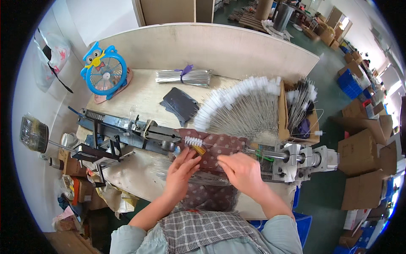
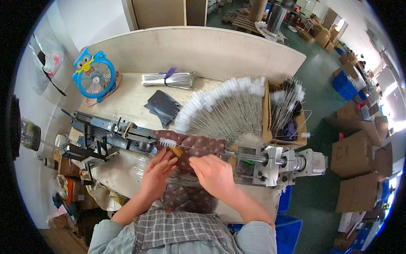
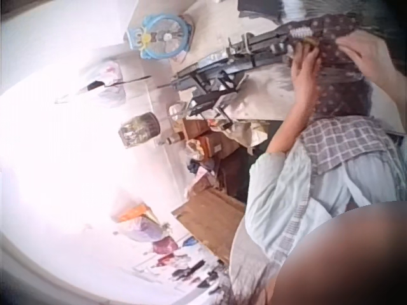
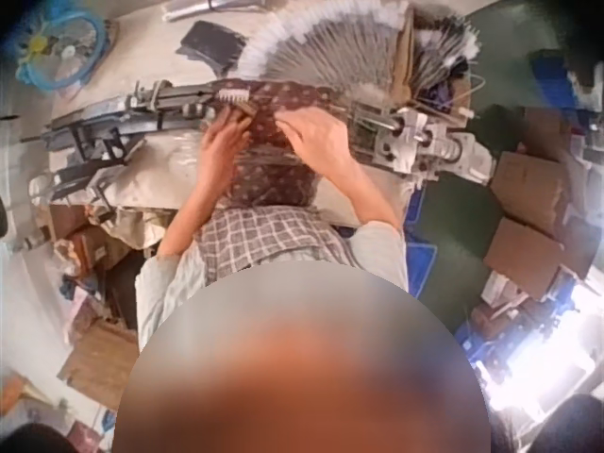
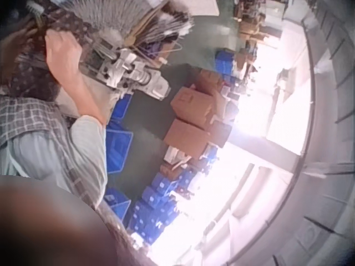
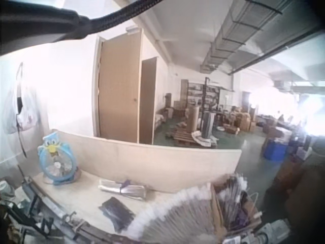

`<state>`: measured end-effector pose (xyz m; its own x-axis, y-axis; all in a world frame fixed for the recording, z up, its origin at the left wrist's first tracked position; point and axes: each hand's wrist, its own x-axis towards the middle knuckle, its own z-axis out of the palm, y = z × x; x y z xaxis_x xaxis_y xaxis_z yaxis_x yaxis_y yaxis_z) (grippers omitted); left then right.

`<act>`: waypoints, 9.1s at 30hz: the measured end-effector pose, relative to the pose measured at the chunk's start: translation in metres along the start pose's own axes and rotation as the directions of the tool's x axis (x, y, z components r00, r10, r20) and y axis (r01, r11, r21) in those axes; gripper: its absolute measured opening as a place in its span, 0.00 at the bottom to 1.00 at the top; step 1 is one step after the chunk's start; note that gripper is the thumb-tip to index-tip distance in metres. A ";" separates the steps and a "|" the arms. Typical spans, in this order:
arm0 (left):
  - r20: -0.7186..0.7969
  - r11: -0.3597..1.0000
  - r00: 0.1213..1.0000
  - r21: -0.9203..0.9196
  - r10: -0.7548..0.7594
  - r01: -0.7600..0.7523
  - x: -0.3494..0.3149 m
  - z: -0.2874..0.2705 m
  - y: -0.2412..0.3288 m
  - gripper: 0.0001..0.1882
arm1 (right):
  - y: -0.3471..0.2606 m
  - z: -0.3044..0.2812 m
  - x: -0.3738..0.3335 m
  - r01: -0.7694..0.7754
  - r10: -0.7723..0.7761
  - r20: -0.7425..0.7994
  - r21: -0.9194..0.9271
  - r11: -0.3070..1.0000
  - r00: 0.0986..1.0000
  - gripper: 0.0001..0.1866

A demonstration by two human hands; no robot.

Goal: Operating a semi-automatic machine to assemble or trim bottle brushes by inserting wires and components into a fixture.

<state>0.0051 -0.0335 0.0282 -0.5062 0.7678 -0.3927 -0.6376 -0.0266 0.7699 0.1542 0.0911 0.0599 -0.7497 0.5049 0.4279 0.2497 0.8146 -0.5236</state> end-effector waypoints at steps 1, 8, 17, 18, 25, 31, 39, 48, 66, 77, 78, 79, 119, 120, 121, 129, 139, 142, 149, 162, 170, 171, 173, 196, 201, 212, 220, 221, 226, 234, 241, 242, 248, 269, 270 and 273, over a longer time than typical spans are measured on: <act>0.011 0.998 1.000 0.053 0.015 -0.016 -0.004 -0.010 0.000 0.23 | 0.007 0.003 -0.014 -0.065 0.064 0.070 0.011 0.998 0.996 0.07; -0.487 0.947 0.871 -0.245 0.066 -0.208 -0.009 -0.181 0.011 0.14 | 0.030 0.040 -0.067 -0.189 0.229 0.373 -0.141 0.972 0.899 0.09; -0.929 0.891 0.256 0.136 0.266 -0.433 -0.044 -0.361 0.093 0.23 | 0.028 0.015 -0.057 -0.149 0.221 0.374 -0.212 0.966 0.901 0.06; -0.921 0.880 0.310 0.067 0.235 -0.470 -0.043 -0.368 0.093 0.21 | 0.028 0.012 -0.057 -0.200 0.277 0.363 -0.235 0.951 0.890 0.06; -0.744 0.862 0.648 -0.212 0.162 -0.460 -0.017 -0.286 0.002 0.10 | 0.037 0.010 -0.065 -0.258 0.337 0.362 -0.251 0.933 0.869 0.07; -0.061 0.964 0.997 -0.262 -0.056 0.038 0.000 -0.090 -0.028 0.21 | 0.044 0.014 -0.072 -0.203 0.279 0.394 -0.225 0.953 0.876 0.05; 0.055 0.885 0.959 -0.372 -0.279 0.279 -0.008 0.025 0.025 0.09 | 0.035 0.015 -0.081 -0.209 0.281 0.339 -0.235 0.949 0.898 0.11; 0.182 0.912 0.915 -0.136 -0.360 0.386 -0.032 -0.038 0.049 0.22 | 0.007 -0.071 -0.025 0.010 0.122 0.235 -0.493 0.870 0.964 0.13; 0.793 -0.233 0.570 0.609 0.217 -0.758 0.073 0.110 -0.029 0.05 | 0.053 -0.067 -0.001 -0.269 0.257 -0.080 -0.229 0.935 0.963 0.08; 0.765 -0.075 0.508 0.578 0.395 -0.812 0.020 0.007 0.012 0.13 | 0.044 -0.050 0.035 0.077 -0.082 0.127 0.041 0.996 0.989 0.06; 0.764 -0.077 0.518 0.586 0.385 -0.807 0.012 -0.009 0.012 0.13 | 0.039 -0.040 0.044 0.071 -0.078 0.127 0.055 0.996 0.989 0.06; 0.645 0.039 0.658 0.702 0.390 -0.711 0.003 -0.023 0.014 0.12 | 0.031 -0.028 0.055 0.136 -0.147 0.133 0.083 0.987 0.980 0.06; 0.151 0.509 0.967 0.828 0.203 -0.236 0.037 -0.046 0.005 0.10 | 0.026 0.093 0.020 0.004 -0.015 0.201 0.056 0.998 0.979 0.11; 0.119 0.277 0.966 0.943 0.229 -0.182 0.044 -0.070 -0.003 0.13 | 0.022 0.085 0.021 0.013 -0.024 0.215 0.051 0.999 0.976 0.11; 0.093 0.280 0.965 0.946 0.247 -0.163 0.044 -0.087 -0.003 0.13 | 0.019 0.075 0.020 0.017 -0.026 0.226 0.041 0.999 0.974 0.11; -0.503 0.972 0.864 -0.217 -0.027 -0.096 0.004 -0.213 0.042 0.15 | 0.006 0.055 0.024 -0.002 -0.005 0.285 0.027 1.000 0.959 0.10; -0.511 0.917 0.860 -0.344 -0.002 -0.202 0.014 -0.213 0.040 0.08 | -0.010 0.036 0.028 0.026 -0.030 0.294 0.017 1.000 0.955 0.10; -0.510 0.933 0.852 -0.235 0.121 -0.272 0.017 -0.195 0.019 0.08 | -0.007 0.017 0.031 0.050 -0.049 0.183 0.003 0.999 0.982 0.10; 0.098 0.996 0.992 0.031 0.081 -0.084 0.020 -0.004 -0.009 0.09 | 0.018 0.000 0.048 -0.119 0.113 0.075 0.076 0.990 0.991 0.08; -0.011 0.973 0.985 0.156 0.174 -0.170 0.035 0.023 -0.020 0.08 | 0.031 -0.011 0.035 0.130 -0.138 0.078 0.109 0.986 0.987 0.07; -0.093 0.993 0.989 0.000 0.115 -0.116 0.030 0.014 0.000 0.09 | 0.011 0.047 0.080 0.207 -0.207 0.015 -0.060 0.976 0.978 0.05; -0.101 0.997 0.992 -0.014 0.079 -0.081 0.030 0.013 0.002 0.09 | 0.011 0.044 0.079 0.214 -0.213 0.020 -0.064 0.975 0.977 0.05; -0.055 0.994 0.993 -0.014 0.104 -0.105 0.031 0.005 -0.002 0.09 | 0.003 0.031 0.077 0.037 -0.044 0.138 0.055 0.998 0.989 0.06; -0.067 0.947 0.994 -0.307 0.081 -0.098 0.033 0.016 -0.007 0.08 | -0.012 0.054 0.059 0.150 -0.182 -0.159 -0.193 0.970 0.970 0.14; -0.051 0.939 0.989 -0.309 0.139 -0.148 0.037 0.006 -0.012 0.06 | -0.012 0.048 0.056 0.181 -0.206 -0.153 -0.161 0.970 0.966 0.13; -0.084 0.928 0.983 -0.324 0.164 -0.183 0.037 0.012 -0.014 0.05 | -0.008 0.041 0.053 0.187 -0.199 -0.102 -0.114 0.976 0.975 0.14; -0.048 0.886 0.997 -0.456 0.067 -0.082 0.028 0.014 -0.002 0.04 | -0.009 0.038 0.055 0.188 -0.197 -0.099 -0.087 0.978 0.975 0.13; -0.045 0.895 0.997 -0.438 0.066 -0.079 0.028 0.015 -0.001 0.05 | -0.010 0.037 0.056 0.188 -0.197 -0.112 -0.090 0.978 0.974 0.13; -0.055 0.915 0.995 -0.391 0.088 -0.102 0.030 0.016 -0.004 0.07 | -0.010 0.038 0.054 0.179 -0.191 -0.100 -0.119 0.977 0.977 0.12; -0.073 0.934 0.992 -0.336 0.104 -0.122 0.030 0.019 -0.002 0.04 | -0.010 0.041 0.054 0.181 -0.189 -0.074 -0.098 0.979 0.979 0.13; -0.090 0.902 0.994 -0.421 0.065 -0.097 0.030 0.018 -0.004 0.04 | -0.010 0.052 0.056 0.203 -0.217 -0.166 -0.096 0.974 0.962 0.15; -0.115 0.899 0.991 -0.423 0.065 -0.108 0.029 0.020 -0.003 0.04 | -0.010 0.055 0.056 0.196 -0.213 -0.180 -0.105 0.975 0.960 0.15; -0.097 0.914 0.992 -0.390 0.078 -0.110 0.029 0.019 -0.003 0.03 | -0.009 0.047 0.048 0.205 -0.236 -0.193 -0.168 0.964 0.952 0.14; -0.052 0.901 0.997 -0.428 0.059 -0.076 0.028 0.015 0.001 0.15 | -0.018 0.025 0.056 0.125 -0.136 -0.124 -0.098 0.987 0.983 0.13; -0.064 0.882 0.998 -0.469 0.027 -0.054 0.027 0.014 0.002 0.19 | -0.015 0.025 0.054 0.129 -0.141 -0.124 -0.098 0.987 0.982 0.13; -0.084 0.902 0.996 -0.431 -0.001 -0.035 0.028 0.012 -0.001 0.25 | -0.008 0.024 0.042 0.131 -0.128 0.030 -0.217 0.967 0.991 0.12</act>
<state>-0.0011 -0.0044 0.0227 -0.5526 0.7113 -0.4344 -0.8073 -0.3273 0.4911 0.1065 0.0987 0.0644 -0.7938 0.3876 0.4686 0.2759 0.9162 -0.2905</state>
